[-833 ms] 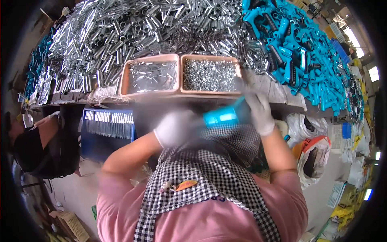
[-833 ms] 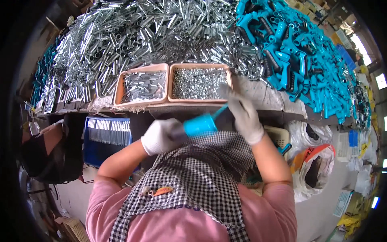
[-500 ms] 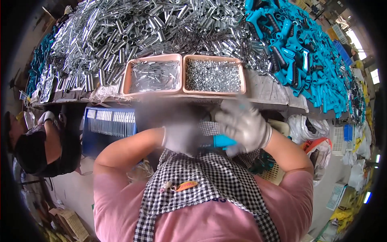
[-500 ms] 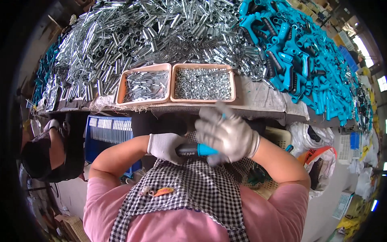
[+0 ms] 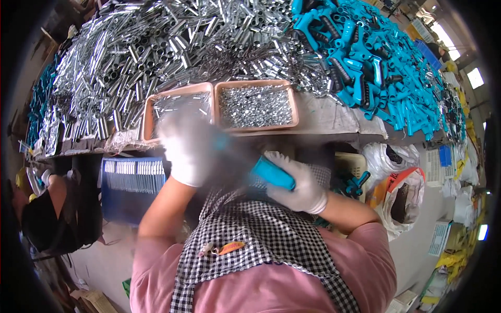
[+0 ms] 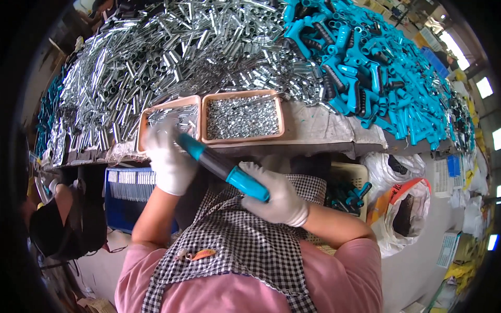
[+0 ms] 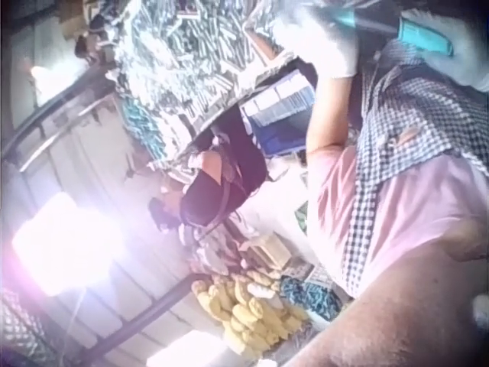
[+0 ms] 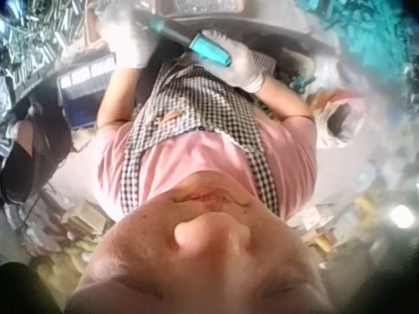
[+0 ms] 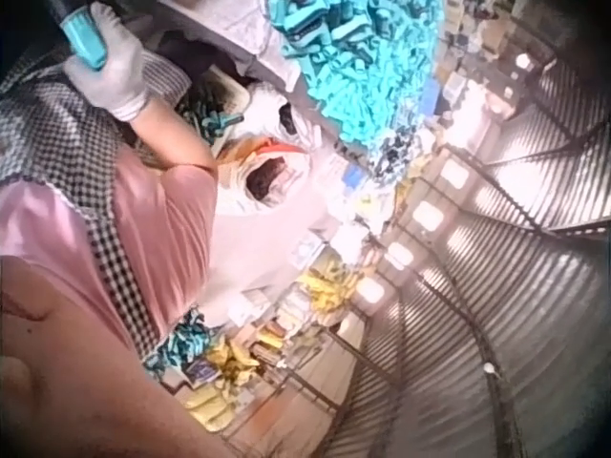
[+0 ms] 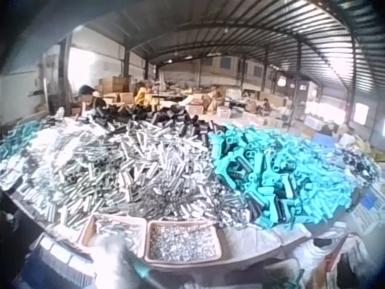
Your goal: Assembling hardware components at a manufacturing workstation.
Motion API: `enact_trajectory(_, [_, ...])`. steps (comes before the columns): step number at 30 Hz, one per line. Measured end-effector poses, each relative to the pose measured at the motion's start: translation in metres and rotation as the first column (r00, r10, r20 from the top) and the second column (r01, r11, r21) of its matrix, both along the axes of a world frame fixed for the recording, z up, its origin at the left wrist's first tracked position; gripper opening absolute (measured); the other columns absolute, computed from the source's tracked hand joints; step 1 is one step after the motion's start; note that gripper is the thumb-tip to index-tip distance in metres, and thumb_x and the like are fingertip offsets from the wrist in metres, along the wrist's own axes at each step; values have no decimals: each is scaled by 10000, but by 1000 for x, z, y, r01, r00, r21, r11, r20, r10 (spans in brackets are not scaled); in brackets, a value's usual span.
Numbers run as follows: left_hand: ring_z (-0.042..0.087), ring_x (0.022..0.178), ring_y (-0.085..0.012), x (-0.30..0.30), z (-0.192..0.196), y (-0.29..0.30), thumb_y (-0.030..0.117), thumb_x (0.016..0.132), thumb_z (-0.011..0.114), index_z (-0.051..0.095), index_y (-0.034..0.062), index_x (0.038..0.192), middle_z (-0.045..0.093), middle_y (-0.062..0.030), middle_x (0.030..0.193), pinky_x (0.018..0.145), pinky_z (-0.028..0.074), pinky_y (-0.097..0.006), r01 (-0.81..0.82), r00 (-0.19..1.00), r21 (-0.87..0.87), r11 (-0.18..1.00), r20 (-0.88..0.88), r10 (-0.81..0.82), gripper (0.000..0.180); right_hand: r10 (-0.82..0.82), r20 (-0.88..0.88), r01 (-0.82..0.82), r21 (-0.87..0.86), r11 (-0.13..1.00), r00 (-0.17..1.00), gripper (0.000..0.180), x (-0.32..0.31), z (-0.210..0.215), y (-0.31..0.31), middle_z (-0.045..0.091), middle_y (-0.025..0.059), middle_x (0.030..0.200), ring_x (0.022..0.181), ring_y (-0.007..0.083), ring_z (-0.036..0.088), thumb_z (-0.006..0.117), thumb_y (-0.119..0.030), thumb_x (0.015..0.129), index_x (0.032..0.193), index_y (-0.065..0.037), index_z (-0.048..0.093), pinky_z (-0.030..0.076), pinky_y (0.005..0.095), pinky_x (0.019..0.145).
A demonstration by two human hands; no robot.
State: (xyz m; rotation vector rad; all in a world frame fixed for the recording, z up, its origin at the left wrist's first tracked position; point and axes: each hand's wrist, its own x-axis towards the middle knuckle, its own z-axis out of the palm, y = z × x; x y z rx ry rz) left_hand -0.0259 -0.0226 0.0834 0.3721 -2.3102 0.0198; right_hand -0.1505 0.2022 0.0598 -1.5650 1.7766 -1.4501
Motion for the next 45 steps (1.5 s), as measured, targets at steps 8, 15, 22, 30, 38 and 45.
enact_trajectory(8, [596,646,-200,-6,-32,-15,468,996,464,523,0,1132,598,-120,848,604,515,-327,395,883,909,-136,-416,-215,491,419,-382,-434,51,899,823,638,-35,-8,-41,668,162,982,843,339,658,765,-304,738,1277,-15,586,544,418,768])
enact_trajectory(15, [601,664,-143,3,14,1,309,965,551,571,-11,1111,612,-64,828,617,472,-263,116,801,992,-57,-127,-585,353,-104,-882,454,134,881,461,259,-228,-20,-24,673,146,949,841,349,678,551,-95,832,1081,-72,618,551,435,741])
enact_trajectory(22, [582,671,-106,3,8,15,335,969,581,585,-3,1125,608,-35,820,610,469,-258,128,740,990,-51,-129,-660,372,155,-878,553,412,724,452,301,-234,-17,-32,675,174,899,831,346,683,550,-69,821,1120,-67,576,550,443,674])
enact_trajectory(30, [551,665,-77,3,-22,3,295,984,575,584,6,1106,587,-4,776,591,443,-231,14,512,984,-176,-158,-844,314,-139,171,104,198,975,976,212,-102,30,-13,641,57,912,843,146,630,713,13,730,918,-21,622,514,277,740])
enact_trajectory(38, [598,629,-131,4,-19,17,293,968,598,633,1,1038,631,-42,761,572,474,-276,-206,396,963,-173,-79,-915,302,305,-402,-367,-86,926,863,186,-47,41,-17,654,128,873,698,285,644,737,78,679,776,-27,618,528,346,618])
enact_trajectory(45, [617,568,-293,28,-34,51,333,796,732,611,72,1029,603,-109,719,531,501,-413,334,774,343,878,432,-463,371,-195,534,-233,630,741,823,251,-31,17,-8,654,89,744,542,149,623,618,-174,914,1064,26,633,510,282,492])
